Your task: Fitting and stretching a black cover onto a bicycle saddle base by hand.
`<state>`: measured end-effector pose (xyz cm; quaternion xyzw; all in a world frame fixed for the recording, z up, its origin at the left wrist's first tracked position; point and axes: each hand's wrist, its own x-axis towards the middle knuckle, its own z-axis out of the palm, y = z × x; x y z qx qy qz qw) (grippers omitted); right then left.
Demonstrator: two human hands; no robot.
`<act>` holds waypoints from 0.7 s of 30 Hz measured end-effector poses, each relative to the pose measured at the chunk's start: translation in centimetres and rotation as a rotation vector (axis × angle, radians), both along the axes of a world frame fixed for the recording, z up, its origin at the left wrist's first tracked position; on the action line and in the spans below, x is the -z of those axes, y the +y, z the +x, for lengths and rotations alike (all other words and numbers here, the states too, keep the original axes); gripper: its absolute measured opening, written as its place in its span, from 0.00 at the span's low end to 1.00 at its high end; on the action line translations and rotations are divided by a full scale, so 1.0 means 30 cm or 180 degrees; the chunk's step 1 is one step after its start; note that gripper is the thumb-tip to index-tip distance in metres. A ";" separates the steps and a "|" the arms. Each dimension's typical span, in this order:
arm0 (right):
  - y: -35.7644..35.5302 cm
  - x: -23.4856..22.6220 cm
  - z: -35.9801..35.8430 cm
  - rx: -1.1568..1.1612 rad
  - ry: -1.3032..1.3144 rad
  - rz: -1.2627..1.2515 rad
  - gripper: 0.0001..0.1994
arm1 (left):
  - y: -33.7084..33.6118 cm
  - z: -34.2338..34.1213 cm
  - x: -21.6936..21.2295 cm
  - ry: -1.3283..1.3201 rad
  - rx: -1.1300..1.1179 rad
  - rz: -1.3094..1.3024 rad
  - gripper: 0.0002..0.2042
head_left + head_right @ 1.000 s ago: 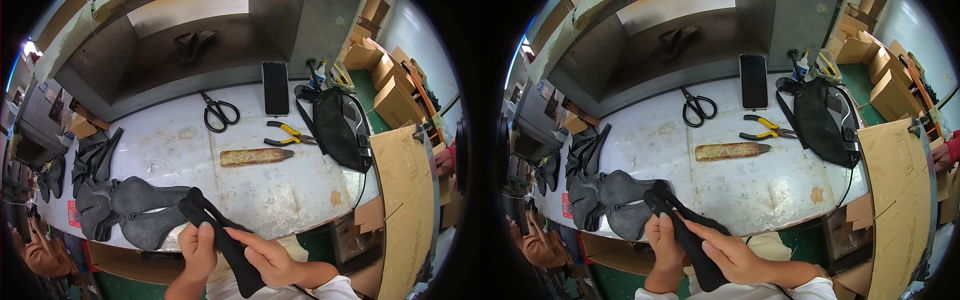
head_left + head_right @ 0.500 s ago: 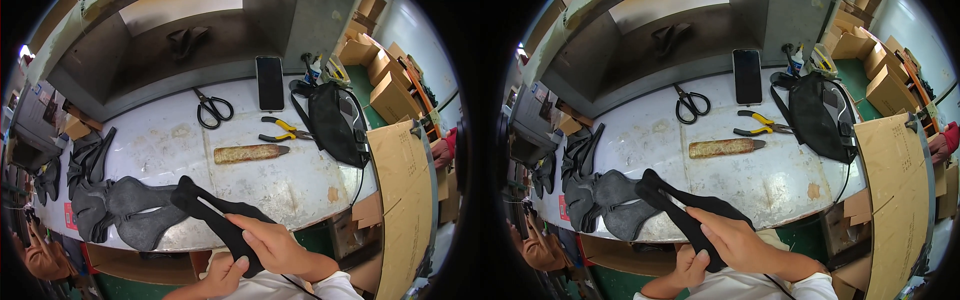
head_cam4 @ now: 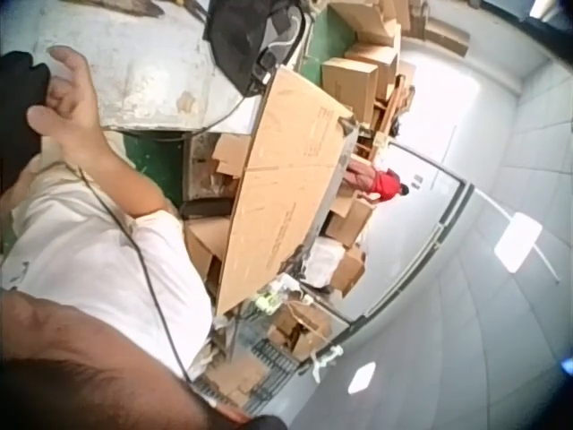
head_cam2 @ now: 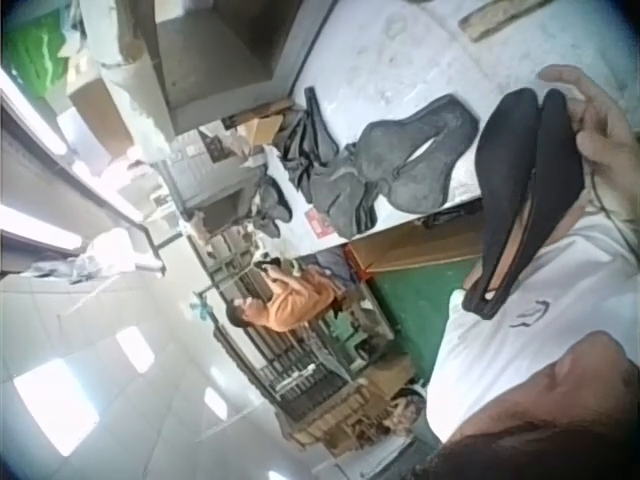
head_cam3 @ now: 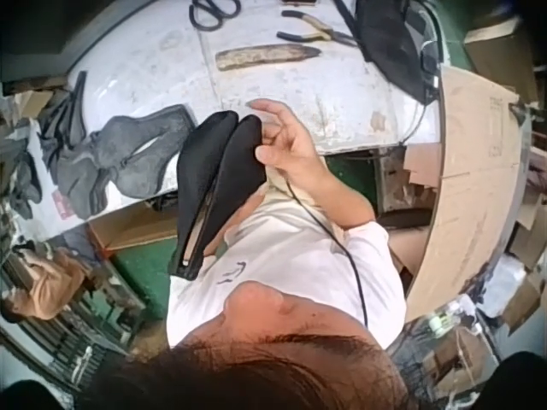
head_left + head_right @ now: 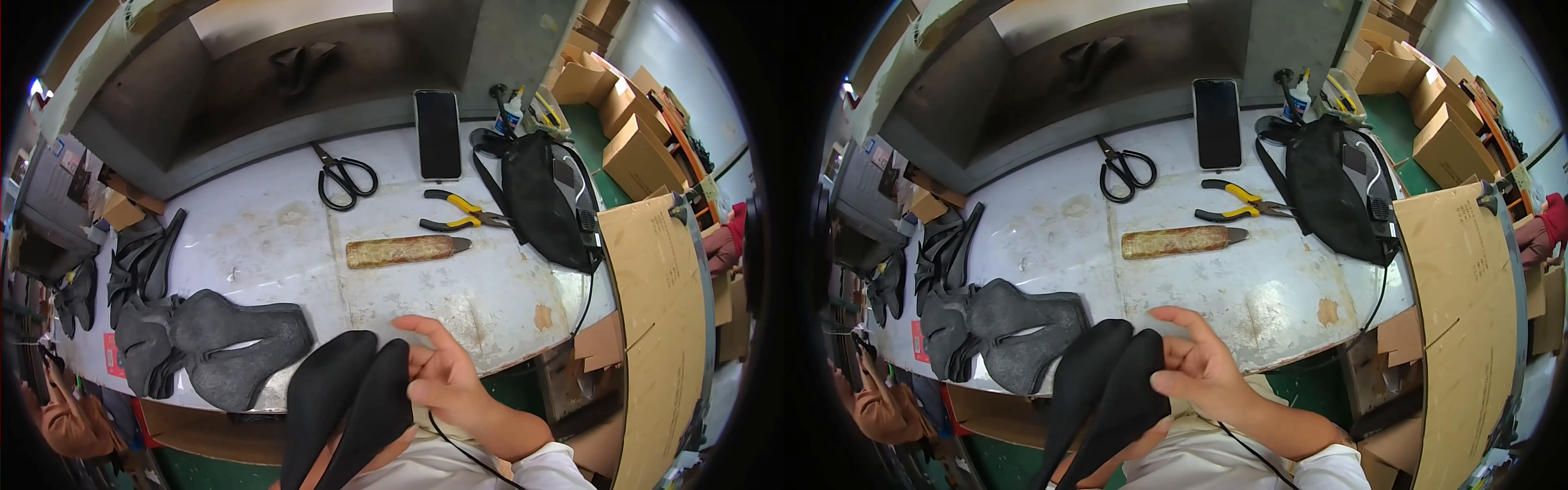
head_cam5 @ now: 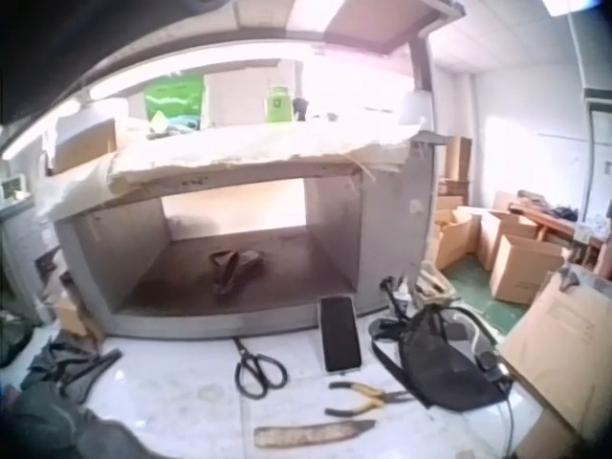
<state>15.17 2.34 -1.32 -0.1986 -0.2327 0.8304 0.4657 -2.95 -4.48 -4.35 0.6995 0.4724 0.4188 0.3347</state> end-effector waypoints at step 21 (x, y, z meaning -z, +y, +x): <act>0.027 -0.003 0.067 -0.1571 -0.1424 0.1138 0.16 | 0.061 -0.175 -0.075 -0.1049 0.0943 -0.2976 0.14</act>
